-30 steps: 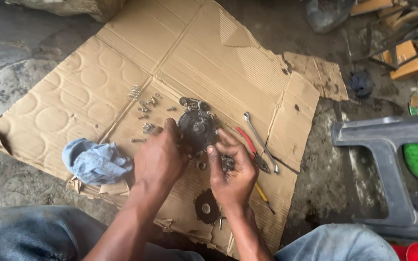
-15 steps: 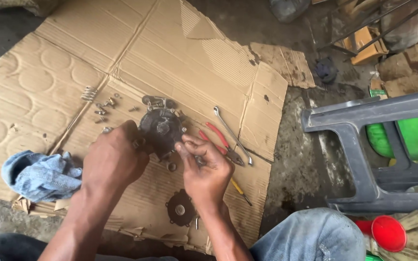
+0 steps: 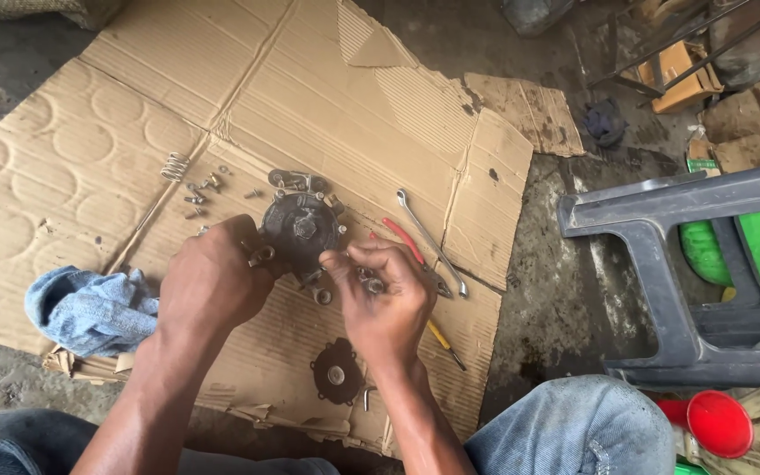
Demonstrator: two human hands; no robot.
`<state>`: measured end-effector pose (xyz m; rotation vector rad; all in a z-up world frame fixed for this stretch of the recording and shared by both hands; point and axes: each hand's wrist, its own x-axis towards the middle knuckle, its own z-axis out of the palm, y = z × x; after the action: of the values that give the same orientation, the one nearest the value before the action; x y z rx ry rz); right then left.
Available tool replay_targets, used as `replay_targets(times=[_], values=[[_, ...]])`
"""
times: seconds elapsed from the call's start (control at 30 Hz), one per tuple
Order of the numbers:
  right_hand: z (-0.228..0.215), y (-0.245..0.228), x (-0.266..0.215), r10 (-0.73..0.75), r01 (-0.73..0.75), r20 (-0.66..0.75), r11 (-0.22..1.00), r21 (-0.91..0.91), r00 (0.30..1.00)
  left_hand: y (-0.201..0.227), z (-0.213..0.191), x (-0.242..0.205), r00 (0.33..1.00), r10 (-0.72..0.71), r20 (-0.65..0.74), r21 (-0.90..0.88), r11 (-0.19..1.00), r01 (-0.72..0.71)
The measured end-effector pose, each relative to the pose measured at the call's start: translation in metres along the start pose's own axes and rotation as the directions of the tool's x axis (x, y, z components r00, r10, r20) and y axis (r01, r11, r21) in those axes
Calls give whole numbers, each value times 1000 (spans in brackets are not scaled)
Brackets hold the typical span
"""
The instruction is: Disassembling a mechanical component, likely a carburetor or pump, using various tools.
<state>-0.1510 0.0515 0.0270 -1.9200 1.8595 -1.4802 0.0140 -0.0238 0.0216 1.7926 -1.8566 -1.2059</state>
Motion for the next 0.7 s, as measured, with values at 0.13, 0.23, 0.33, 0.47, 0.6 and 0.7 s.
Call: replay_targets(times=[0.13, 0.23, 0.33, 0.47, 0.6, 0.7], values=[[1, 3, -8, 90, -92, 18, 991, 98, 996, -1, 1, 1, 1000, 9, 10, 3, 1000, -9], [-1, 7, -2, 136, -134, -23, 988, 76, 990, 0, 0, -1, 1000, -23, 2, -17, 1000, 23], [-2, 1, 2, -177, 176, -5, 981, -81, 984, -2, 1, 3, 1000, -20, 13, -10, 1000, 21], [0, -7, -2, 22, -23, 20, 999, 49, 1000, -4, 3, 2, 1000, -15, 19, 2, 1000, 15], [0, -7, 3, -45, 43, -19, 996, -79, 999, -2, 4, 3, 1000, 0, -3, -3, 1000, 0], [4, -10, 1, 11, -11, -2, 1000, 0, 1000, -6, 2, 2, 1000, 11, -28, -5, 1000, -11]])
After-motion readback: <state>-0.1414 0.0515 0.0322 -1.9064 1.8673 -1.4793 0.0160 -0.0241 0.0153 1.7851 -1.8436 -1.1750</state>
